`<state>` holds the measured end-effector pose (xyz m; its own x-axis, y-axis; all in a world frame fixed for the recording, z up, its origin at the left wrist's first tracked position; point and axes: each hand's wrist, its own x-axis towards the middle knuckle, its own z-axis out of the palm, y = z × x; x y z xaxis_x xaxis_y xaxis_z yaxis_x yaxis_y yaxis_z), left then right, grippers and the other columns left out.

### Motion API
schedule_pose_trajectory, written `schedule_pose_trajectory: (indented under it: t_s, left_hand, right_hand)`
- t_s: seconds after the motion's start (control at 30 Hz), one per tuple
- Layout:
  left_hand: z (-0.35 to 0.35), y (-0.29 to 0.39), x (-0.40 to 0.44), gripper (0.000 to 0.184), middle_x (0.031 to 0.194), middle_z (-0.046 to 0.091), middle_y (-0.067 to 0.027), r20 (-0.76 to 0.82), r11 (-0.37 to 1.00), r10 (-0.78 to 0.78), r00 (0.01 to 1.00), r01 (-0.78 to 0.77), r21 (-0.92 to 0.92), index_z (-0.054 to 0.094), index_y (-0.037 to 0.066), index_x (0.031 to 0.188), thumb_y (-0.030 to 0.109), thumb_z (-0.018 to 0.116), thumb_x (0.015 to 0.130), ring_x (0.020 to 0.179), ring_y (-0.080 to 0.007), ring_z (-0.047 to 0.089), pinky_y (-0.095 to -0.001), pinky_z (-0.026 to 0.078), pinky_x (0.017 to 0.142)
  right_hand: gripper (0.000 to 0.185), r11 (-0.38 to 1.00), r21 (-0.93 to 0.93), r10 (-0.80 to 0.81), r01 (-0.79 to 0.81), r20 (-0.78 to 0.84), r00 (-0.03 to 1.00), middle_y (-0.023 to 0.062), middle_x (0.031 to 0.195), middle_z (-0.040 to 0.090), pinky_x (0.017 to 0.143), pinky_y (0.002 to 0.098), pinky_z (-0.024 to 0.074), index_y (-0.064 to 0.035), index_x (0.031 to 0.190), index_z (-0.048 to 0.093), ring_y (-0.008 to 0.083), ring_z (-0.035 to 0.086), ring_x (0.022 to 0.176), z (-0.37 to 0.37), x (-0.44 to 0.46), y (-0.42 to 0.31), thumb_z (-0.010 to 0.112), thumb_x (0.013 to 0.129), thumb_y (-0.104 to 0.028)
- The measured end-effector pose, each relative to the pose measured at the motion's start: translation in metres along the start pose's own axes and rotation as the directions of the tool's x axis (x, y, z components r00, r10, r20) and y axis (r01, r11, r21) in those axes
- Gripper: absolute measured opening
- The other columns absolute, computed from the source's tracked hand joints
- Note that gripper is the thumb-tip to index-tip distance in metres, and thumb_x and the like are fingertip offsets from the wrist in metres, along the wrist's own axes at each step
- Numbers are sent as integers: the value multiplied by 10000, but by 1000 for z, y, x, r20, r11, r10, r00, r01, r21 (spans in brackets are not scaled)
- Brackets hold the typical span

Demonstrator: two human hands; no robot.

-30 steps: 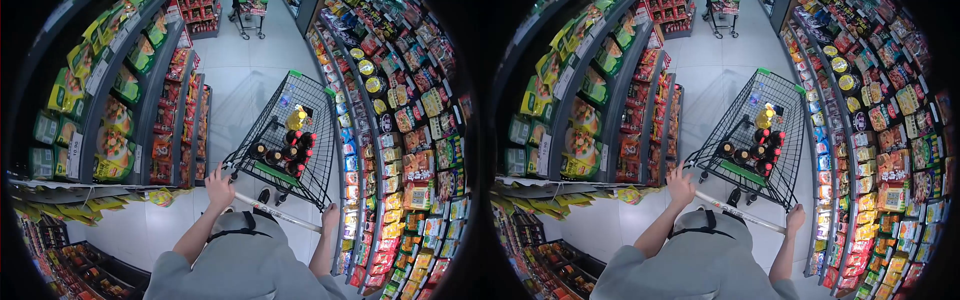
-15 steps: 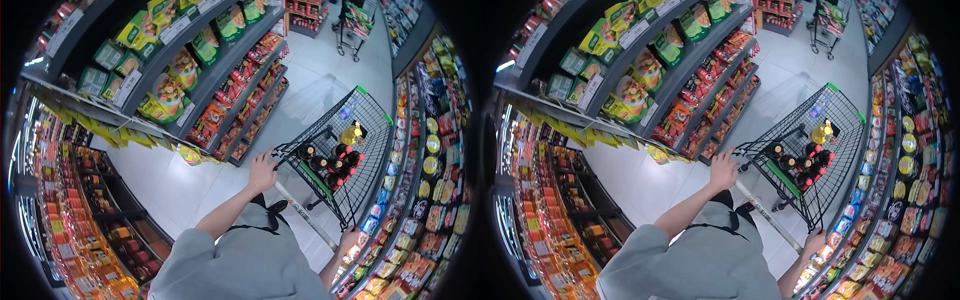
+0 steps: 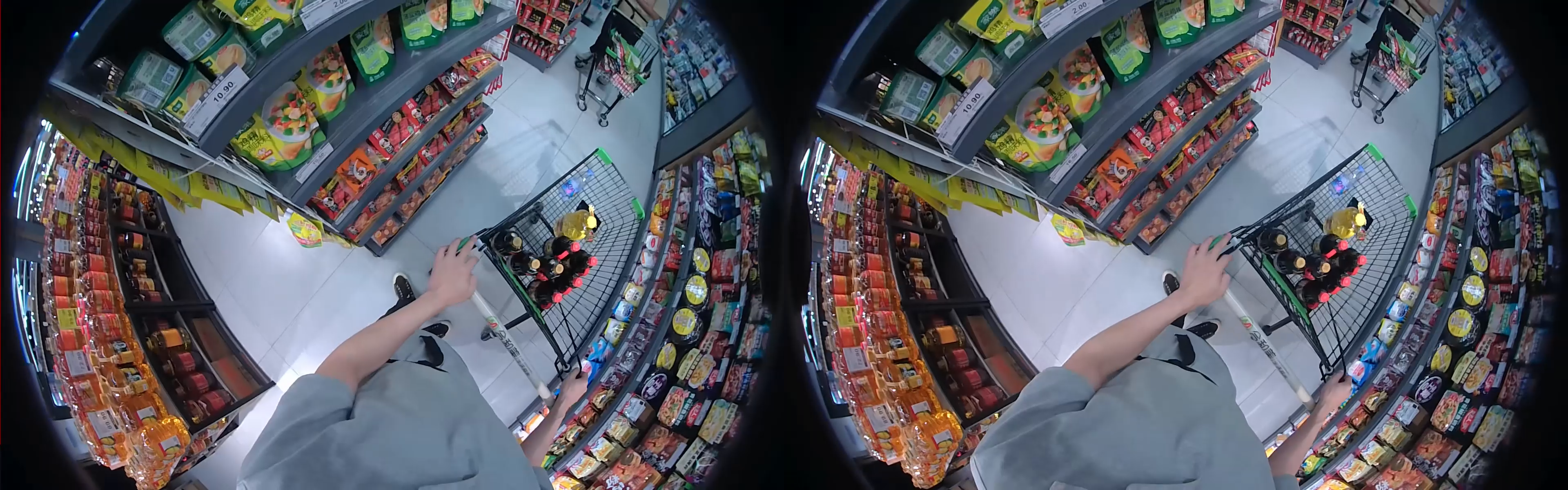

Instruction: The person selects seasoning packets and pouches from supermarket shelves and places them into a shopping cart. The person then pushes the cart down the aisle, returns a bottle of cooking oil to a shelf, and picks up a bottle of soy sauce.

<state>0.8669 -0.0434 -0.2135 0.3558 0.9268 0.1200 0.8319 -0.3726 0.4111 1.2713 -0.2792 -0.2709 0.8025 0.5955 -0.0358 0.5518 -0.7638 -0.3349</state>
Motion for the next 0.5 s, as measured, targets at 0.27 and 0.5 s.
schedule_pose_trajectory:
  t_s: [0.27, 0.5]
  left_hand:
    - [-22, -18, 17, 398, 1372, 503, -156, 200, 990, 139, 970, -135, -35, 677, 27, 1022, 365, 559, 847, 1347, -446, 316, -514, 278, 1090]
    - [-17, -65, 29, 340, 1352, 509, -132, 183, 878, 353, 917, -257, -404, 627, 42, 1104, 265, 601, 848, 1406, -446, 224, -517, 294, 1129]
  right_hand:
    - [372, 994, -65, 69, -83, -182, 981, 254, 937, 652, 734, 507, 495, 47, 970, 647, 418, 632, 857, 4, 26, -37, 536, 931, -307]
    - [256, 876, 258, -232, 408, -516, 825, 183, 972, 648, 781, 359, 516, 29, 1120, 633, 261, 623, 891, 24, 19, -238, 626, 934, -146]
